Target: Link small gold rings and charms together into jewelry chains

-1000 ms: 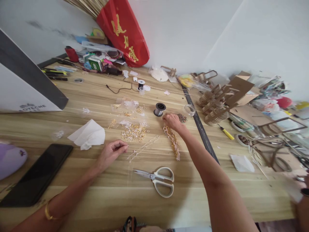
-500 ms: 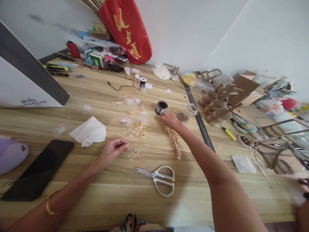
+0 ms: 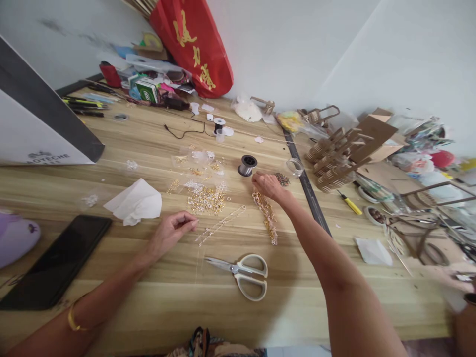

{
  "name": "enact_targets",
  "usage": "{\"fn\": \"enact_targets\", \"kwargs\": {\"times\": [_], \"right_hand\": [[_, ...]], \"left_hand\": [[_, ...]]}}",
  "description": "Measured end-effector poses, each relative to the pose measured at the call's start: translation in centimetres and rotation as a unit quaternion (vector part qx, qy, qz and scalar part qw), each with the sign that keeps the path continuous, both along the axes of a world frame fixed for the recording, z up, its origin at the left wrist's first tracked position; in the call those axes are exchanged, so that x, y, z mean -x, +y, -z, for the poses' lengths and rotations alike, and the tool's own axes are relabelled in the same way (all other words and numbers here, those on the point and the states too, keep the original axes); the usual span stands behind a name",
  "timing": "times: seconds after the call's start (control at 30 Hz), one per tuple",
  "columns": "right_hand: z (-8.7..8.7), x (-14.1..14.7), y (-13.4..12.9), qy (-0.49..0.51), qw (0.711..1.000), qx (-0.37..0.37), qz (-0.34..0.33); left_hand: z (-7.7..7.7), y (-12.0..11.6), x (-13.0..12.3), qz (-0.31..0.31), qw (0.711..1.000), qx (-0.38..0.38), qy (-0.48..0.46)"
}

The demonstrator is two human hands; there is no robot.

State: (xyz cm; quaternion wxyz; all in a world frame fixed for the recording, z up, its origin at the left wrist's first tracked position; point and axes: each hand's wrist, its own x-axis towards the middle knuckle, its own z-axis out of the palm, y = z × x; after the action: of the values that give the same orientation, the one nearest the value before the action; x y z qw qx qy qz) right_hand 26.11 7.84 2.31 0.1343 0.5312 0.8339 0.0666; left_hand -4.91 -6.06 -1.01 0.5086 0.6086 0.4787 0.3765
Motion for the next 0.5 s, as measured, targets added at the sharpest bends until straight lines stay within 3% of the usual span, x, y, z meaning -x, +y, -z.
{"fn": "enact_targets", "kwargs": {"times": [0.5], "right_hand": [[1.3, 0.5, 2.2, -0.073, 0.993, 0.04, -0.084]], "left_hand": [[0.1, 0.1, -0.1, -0.013, 1.0, 0.007, -0.018]]}}
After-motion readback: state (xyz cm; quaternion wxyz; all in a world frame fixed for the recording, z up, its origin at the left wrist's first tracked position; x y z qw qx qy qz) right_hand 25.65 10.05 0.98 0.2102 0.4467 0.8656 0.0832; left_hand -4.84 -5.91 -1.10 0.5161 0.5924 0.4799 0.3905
